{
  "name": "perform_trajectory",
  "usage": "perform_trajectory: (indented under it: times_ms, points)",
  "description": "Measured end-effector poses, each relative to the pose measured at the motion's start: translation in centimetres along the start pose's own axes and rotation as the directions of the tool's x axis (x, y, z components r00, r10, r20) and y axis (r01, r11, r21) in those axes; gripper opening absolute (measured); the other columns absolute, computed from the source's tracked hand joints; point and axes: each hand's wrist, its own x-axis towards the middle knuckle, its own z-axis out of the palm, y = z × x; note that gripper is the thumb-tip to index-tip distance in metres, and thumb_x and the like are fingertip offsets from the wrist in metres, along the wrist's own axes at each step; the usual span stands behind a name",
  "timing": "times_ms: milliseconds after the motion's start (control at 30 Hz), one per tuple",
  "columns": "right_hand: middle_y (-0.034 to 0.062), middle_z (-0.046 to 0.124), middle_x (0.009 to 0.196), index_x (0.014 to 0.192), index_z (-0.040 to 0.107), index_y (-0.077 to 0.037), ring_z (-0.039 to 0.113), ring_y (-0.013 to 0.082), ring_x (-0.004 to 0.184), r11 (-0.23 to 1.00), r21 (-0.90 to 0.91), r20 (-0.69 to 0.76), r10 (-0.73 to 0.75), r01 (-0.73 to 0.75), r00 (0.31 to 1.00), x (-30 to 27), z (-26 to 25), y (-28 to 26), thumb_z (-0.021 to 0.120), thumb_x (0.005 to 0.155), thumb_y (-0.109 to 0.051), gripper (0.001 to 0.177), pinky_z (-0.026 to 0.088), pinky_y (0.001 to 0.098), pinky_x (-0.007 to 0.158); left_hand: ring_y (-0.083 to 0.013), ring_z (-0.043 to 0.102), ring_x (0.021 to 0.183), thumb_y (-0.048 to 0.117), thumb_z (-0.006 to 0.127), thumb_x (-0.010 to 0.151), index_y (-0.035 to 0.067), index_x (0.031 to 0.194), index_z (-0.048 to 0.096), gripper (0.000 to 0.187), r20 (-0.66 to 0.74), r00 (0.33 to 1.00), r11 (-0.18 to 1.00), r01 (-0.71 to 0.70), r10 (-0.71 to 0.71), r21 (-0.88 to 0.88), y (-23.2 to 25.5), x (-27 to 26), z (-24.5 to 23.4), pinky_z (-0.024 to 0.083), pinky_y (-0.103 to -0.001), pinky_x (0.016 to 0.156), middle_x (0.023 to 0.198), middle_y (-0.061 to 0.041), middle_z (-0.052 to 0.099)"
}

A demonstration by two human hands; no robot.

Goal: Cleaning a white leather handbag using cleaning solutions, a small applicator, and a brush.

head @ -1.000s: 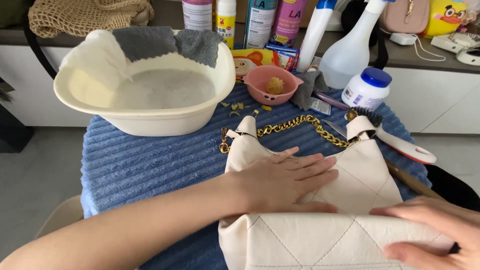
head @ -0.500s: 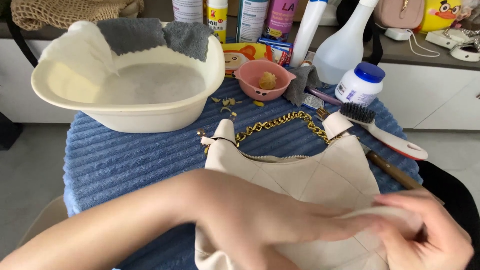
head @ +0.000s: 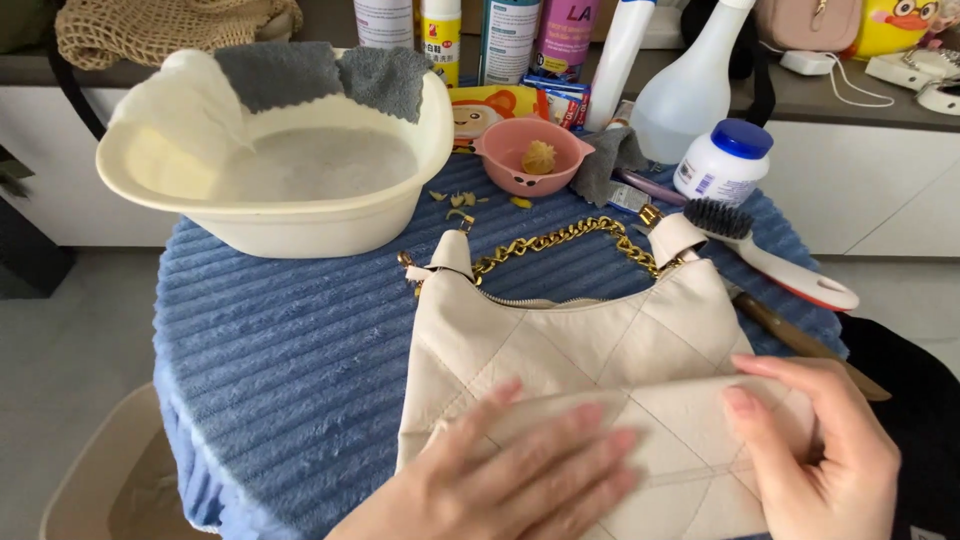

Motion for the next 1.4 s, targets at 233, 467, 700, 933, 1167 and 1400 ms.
perform_trajectory:
  times_ms: [233,467,700,933,1167,1400]
  points:
    - [0.0114,0.073,0.113,0.11,0.07,0.003,0.067,0.0179,0.109,0.997,0.074,0.0,-0.003,0.003,1.0,0.2,-0.1,1.0,0.069,0.094,-0.005,0.018,0.047,0.0271,0.103,-0.0039,0.043,0.149,0.025,0.034,0.116,0.025,0.158,0.042,0.043,0.121,0.984,0.99,-0.138,0.134,0.027,-1.5,-2.5,-2.7,0.033,-0.018,0.121,0.163,0.016,0.045]
    - [0.0104,0.073,0.114,0.112,0.07,0.001,0.066,0.0184,0.108,0.997,0.075,0.044,0.0,-0.004,0.999,0.2,-0.4,1.3,0.063,0.097,-0.008,0.018,0.046,0.0283,0.101,-0.0148,0.04,0.152,0.022,0.035,0.112,0.019,0.157,0.045,0.046,0.179,0.967,0.975,-0.15,0.18,-0.166,-1.0,-1.7,-1.6,0.031,-0.031,0.127,0.163,0.008,0.048]
    - [0.0077,0.074,0.115,0.11,0.07,0.001,0.067,0.0181,0.11,0.997,0.032,0.095,0.062,-0.066,0.993,0.5,-0.8,0.4,0.045,0.109,-0.01,0.027,0.047,0.0296,0.099,-0.0192,0.005,0.162,0.068,0.021,0.102,0.023,0.166,0.014,0.078,0.323,0.894,0.903,-0.17,0.309,-0.395,2.0,5.5,4.8,-0.002,-0.043,0.132,0.174,0.009,0.013]
    - [0.0113,0.073,0.121,0.112,0.069,0.004,0.065,0.0206,0.117,0.995,0.047,0.102,0.087,-0.092,0.991,0.4,-0.6,0.0,0.041,0.112,-0.011,0.032,0.044,0.0316,0.105,-0.0159,0.003,0.161,0.06,0.019,0.103,0.024,0.164,0.016,0.071,0.36,0.869,0.823,-0.087,0.338,-0.562,0.6,6.2,4.4,-0.005,-0.045,0.13,0.172,0.009,0.018]
    - [0.0099,0.072,0.124,0.113,0.068,0.002,0.064,0.0199,0.119,0.993,0.068,0.076,0.093,-0.099,0.993,0.4,-0.9,0.6,0.04,0.112,-0.012,0.031,0.043,0.0309,0.108,-0.0424,0.035,0.147,0.058,0.038,0.102,0.02,0.16,0.032,0.07,0.345,0.938,0.816,0.188,0.014,-0.546,-1.1,3.3,0.9,0.026,-0.053,0.117,0.165,-0.011,0.034]
    - [0.0053,0.075,0.12,0.112,0.073,-0.001,0.065,0.0138,0.11,0.978,0.062,0.063,0.194,-0.197,0.979,0.5,-0.8,0.4,0.042,0.109,-0.013,0.033,0.043,0.0249,0.098,-0.0283,0.058,0.135,0.063,0.069,0.089,0.011,0.149,0.051,0.081,0.447,0.829,0.676,0.542,-0.336,-0.498,-1.8,0.1,-2.1,0.056,-0.047,0.086,0.149,-0.015,0.059]
